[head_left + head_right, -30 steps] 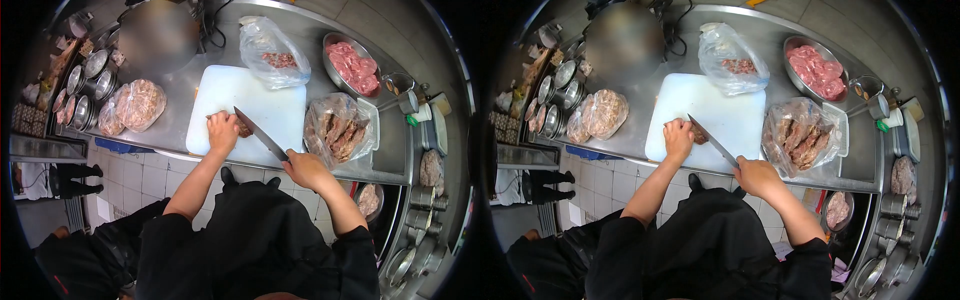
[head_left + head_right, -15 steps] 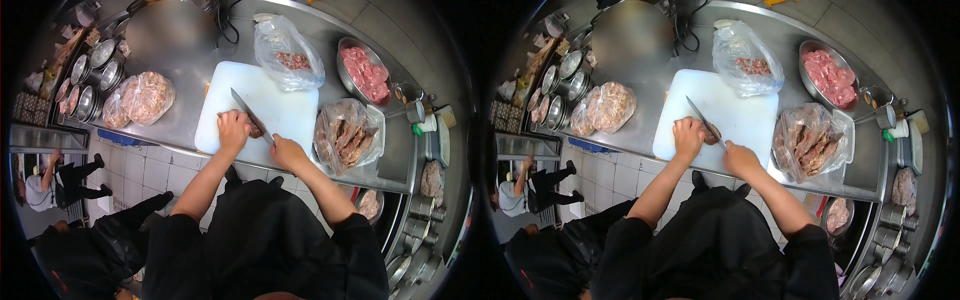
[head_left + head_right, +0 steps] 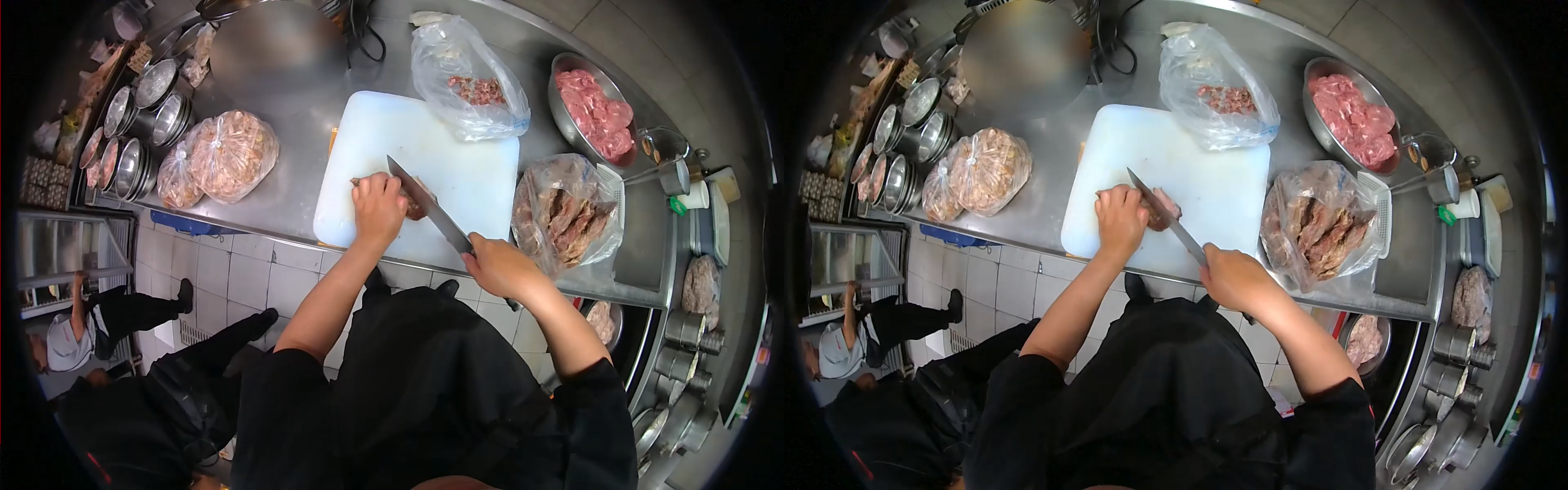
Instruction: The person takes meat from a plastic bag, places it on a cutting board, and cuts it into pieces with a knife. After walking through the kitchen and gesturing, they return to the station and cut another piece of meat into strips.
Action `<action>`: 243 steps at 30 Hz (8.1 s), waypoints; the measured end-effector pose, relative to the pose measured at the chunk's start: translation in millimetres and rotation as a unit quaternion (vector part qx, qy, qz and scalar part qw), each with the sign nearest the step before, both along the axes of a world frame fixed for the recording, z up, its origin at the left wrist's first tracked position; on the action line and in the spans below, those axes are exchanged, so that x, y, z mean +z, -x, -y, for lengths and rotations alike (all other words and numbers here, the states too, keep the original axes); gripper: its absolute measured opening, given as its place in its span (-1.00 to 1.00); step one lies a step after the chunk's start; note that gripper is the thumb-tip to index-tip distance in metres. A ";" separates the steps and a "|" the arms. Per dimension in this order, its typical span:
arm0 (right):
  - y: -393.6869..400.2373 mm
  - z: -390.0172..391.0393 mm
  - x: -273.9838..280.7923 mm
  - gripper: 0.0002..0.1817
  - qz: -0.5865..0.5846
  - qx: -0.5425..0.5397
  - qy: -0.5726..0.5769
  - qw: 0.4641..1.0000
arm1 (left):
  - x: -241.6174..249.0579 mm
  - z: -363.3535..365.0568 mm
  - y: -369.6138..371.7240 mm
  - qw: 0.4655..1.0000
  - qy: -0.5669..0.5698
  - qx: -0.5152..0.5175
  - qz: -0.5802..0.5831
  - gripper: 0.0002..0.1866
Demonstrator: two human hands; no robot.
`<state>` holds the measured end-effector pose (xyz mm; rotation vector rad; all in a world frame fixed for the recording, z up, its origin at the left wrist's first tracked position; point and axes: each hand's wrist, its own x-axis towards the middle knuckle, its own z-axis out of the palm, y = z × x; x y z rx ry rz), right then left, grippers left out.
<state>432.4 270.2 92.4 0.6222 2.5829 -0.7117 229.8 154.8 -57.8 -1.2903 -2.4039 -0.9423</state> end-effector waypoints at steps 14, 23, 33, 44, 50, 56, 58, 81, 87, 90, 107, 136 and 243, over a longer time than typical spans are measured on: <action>22.8 -1.7 2.4 -0.69 -0.039 -0.025 0.002 0.999 | -0.2 -0.2 1.0 0.999 -0.031 0.013 0.015 -0.67; 44.4 8.4 -27.4 -0.70 -0.006 -0.034 0.034 0.999 | 0.5 -0.5 4.9 0.999 -0.037 0.002 0.032 -0.72; 52.8 9.4 -53.5 -0.68 -0.078 -0.068 -0.002 0.995 | 3.8 14.0 14.2 0.994 -0.083 -0.013 0.066 -0.80; 25.0 11.4 20.2 -0.72 0.012 0.013 -0.009 1.000 | 0.0 11.6 16.2 0.999 -0.018 0.016 0.047 -0.75; 64.9 22.5 -62.9 -0.69 -0.055 -0.038 -0.002 0.998 | 3.1 14.1 21.2 0.997 -0.058 -0.007 0.059 -0.76; 66.0 13.8 -39.7 -0.63 -0.040 -0.051 -0.001 0.998 | 2.9 22.3 23.1 0.992 -0.078 -0.038 0.092 -0.75; 57.0 16.0 -21.2 -0.64 -0.039 -0.048 -0.003 0.998 | 5.0 23.0 22.2 0.993 -0.077 -0.040 0.076 -0.75; 50.2 12.7 27.4 -0.64 0.024 0.031 -0.006 0.999 | 6.4 34.6 28.8 0.985 -0.084 -0.072 0.131 -0.77; 87.4 25.0 -66.0 -0.67 -0.041 -0.030 -0.005 0.999 | 3.1 37.7 32.1 0.981 -0.089 -0.081 0.149 -0.79; 93.0 22.0 -73.2 -0.64 -0.066 -0.024 -0.016 0.997 | 7.0 37.8 34.9 0.979 -0.098 -0.094 0.149 -0.79; 48.8 8.9 14.9 -0.62 0.021 0.043 -0.004 0.999 | 1.8 46.2 38.1 0.992 -0.051 -0.049 0.102 -0.72; 44.4 20.3 12.0 -0.67 -0.066 0.031 -0.054 0.996 | 7.9 57.6 34.0 0.988 -0.088 -0.047 0.114 -0.76; 749.5 730.5 -420.7 -0.77 0.330 0.459 -0.027 0.825 | -182.5 604.3 -48.1 0.268 -0.413 0.606 0.625 -0.51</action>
